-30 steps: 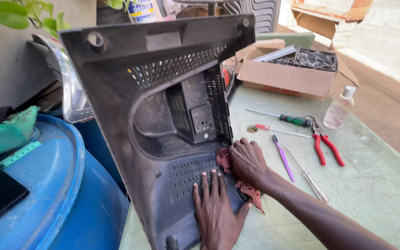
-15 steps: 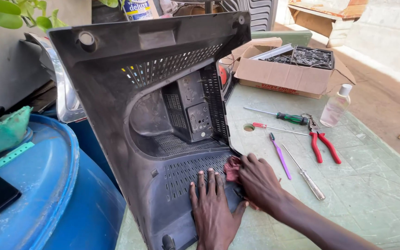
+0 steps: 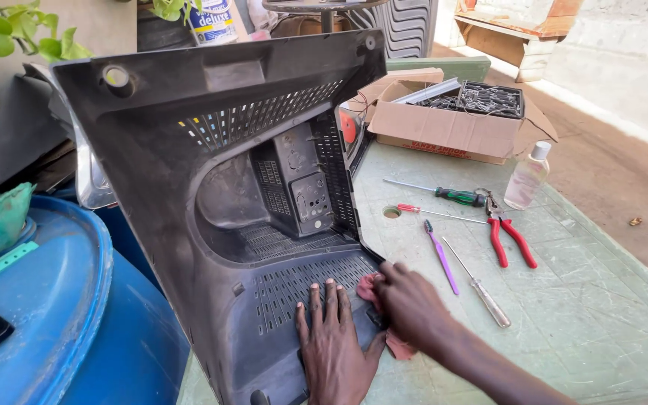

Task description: Cleaning the back casing of a television using a cleaning solution, a cloth, and a toothbrush.

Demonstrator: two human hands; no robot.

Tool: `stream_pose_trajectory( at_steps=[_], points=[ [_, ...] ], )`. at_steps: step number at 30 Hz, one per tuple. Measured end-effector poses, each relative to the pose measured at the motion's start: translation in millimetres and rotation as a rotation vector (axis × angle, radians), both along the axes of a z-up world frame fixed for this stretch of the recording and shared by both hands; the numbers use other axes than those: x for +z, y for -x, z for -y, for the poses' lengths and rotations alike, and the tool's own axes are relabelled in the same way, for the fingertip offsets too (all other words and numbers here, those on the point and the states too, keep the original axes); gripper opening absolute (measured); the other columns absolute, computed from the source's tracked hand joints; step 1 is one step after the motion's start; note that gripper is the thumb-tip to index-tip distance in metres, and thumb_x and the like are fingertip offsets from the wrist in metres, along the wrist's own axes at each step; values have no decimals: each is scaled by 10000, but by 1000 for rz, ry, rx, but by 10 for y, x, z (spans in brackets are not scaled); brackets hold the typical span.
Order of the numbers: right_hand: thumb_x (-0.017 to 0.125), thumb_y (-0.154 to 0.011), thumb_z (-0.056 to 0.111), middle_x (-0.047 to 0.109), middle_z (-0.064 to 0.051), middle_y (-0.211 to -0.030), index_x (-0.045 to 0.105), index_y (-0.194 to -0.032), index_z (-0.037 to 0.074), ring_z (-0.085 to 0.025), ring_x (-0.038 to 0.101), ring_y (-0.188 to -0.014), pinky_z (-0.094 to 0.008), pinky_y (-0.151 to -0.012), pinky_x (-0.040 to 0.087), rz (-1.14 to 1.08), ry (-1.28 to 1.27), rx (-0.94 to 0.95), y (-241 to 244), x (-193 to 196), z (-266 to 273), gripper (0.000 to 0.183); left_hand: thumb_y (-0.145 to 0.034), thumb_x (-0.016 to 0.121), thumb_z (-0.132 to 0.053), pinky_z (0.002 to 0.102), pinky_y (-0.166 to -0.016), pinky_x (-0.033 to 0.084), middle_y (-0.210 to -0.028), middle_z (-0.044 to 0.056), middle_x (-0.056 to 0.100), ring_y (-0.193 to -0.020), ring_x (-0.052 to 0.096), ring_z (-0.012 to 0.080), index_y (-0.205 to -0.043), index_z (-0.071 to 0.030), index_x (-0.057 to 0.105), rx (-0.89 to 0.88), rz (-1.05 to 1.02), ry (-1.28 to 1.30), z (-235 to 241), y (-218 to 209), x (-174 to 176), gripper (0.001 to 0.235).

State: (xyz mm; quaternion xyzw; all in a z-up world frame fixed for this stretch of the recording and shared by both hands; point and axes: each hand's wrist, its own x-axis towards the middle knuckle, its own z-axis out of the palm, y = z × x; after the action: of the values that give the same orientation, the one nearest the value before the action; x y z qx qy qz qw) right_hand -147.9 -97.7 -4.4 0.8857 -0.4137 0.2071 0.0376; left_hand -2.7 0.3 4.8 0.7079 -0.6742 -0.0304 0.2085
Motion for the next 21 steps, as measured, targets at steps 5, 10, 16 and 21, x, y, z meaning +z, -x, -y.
stream_pose_trajectory(
  at_steps=[5, 10, 16, 21],
  points=[
    [716, -781, 224, 648, -119, -894, 735, -781, 37, -280, 631, -920, -388, -794, 535, -469, -99, -8, 22, 147, -195, 188, -789, 751, -550, 551, -1193, 19, -1671, 197, 220, -1558, 95, 382, -1539, 40, 282, 21, -8, -84, 6, 5, -21, 1064],
    [707, -807, 214, 686, -81, -913, 778, -922, 136, -289, 678, -911, -417, -800, 541, -281, -338, 0, 429, 629, -246, 156, -793, 740, -546, 556, -1190, 27, -1652, 225, 252, -1551, 127, 395, -1527, 59, 307, 44, -42, 25, -3, -12, -85, 1045],
    [673, -813, 163, 660, -111, -981, 790, -1077, 153, -312, 639, -967, -416, -804, 524, 165, -6, 74, 61, 513, 212, 289, -807, 724, -562, 563, -1192, 22, -1644, 240, 258, -1549, 131, 405, -1515, 82, 311, 12, -5, 32, -7, -12, -44, 1043],
    [631, -945, 262, 581, -96, -1063, 737, -1178, 198, -285, 562, -1038, -416, -826, 497, -205, -58, -63, -43, 318, 73, 264, -806, 710, -589, 557, -1191, 19, -1646, 237, 251, -1549, 127, 398, -1525, 64, 309, 39, -39, -9, 12, -25, -124, 1051]
  ],
)
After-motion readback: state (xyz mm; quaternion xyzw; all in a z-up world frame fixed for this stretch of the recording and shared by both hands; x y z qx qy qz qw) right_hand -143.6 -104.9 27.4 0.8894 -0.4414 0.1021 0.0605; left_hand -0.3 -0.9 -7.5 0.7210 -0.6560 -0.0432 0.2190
